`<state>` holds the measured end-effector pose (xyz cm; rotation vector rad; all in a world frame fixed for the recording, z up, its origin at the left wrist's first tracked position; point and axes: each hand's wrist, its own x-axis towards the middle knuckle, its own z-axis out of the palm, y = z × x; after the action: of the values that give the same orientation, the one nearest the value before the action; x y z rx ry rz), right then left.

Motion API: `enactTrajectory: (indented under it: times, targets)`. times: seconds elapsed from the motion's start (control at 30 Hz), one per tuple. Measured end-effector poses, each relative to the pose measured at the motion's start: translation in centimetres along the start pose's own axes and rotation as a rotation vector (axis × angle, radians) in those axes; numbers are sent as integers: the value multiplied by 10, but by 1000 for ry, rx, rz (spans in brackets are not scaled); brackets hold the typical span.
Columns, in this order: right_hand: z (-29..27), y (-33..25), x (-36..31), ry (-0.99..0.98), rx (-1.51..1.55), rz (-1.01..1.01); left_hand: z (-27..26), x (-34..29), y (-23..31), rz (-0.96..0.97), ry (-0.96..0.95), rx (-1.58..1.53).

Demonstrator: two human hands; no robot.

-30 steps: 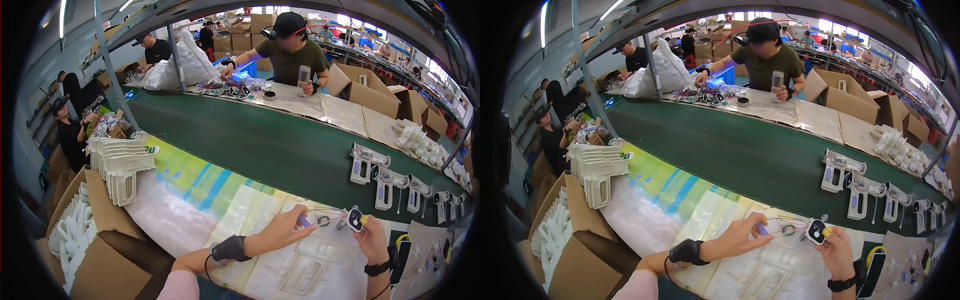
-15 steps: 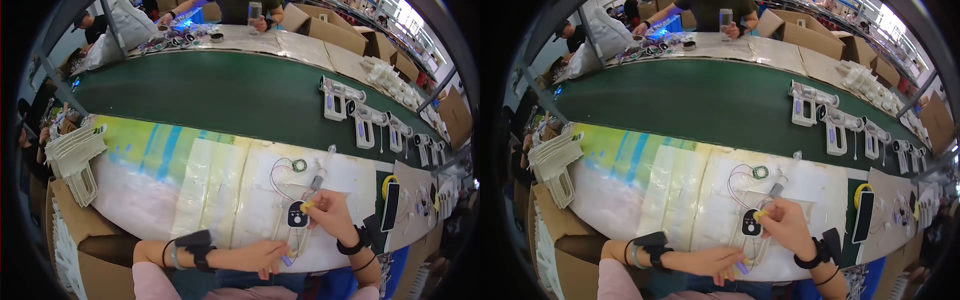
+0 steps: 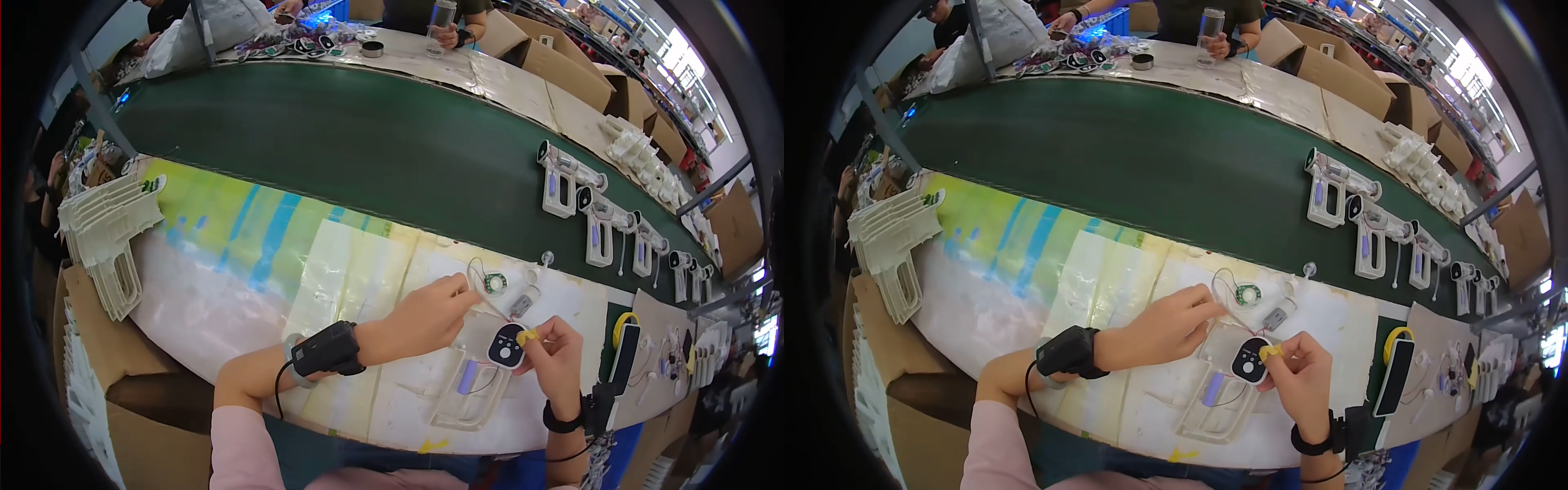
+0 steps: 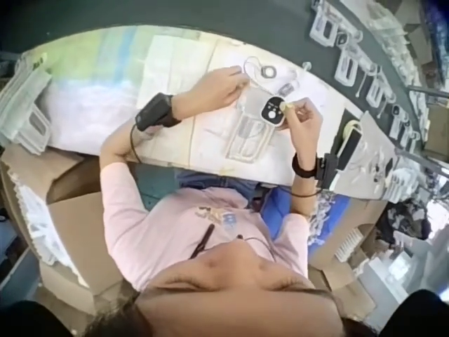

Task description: The person picks up a pump and a circuit board from a bin, places them into a plastic housing, and connects the wires. They then fit a nozzle and a battery into the housing, arrange the internal components, and place the unit onto a conveyor belt.

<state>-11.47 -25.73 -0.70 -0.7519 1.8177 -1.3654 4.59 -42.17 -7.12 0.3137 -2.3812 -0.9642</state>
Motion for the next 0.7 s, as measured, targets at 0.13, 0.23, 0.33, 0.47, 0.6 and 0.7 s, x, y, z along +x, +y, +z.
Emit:
enactTrajectory:
  times: [0.13, 0.23, 0.33, 0.47, 0.6, 0.7]
  targets:
    - [15, 3, 8, -36, -55, 11, 5, 12, -18, 120, 64, -61]
    - [29, -1, 16, -30, -91, 1, 10, 27, -28, -127, 9, -376]
    - [39, -1, 21, -43, -158, 22, 4, 27, -26, -410, -69, -552]
    - [51, -6, 23, -79, -221, 7, 4, -17, -24, -388, -61, -418]
    - [60, -10, 28, -117, -455, -25, 2, -32, -15, -112, -115, -263]
    - [64, -15, 30, -117, -598, -75, 10, -32, -13, -39, -100, -179]
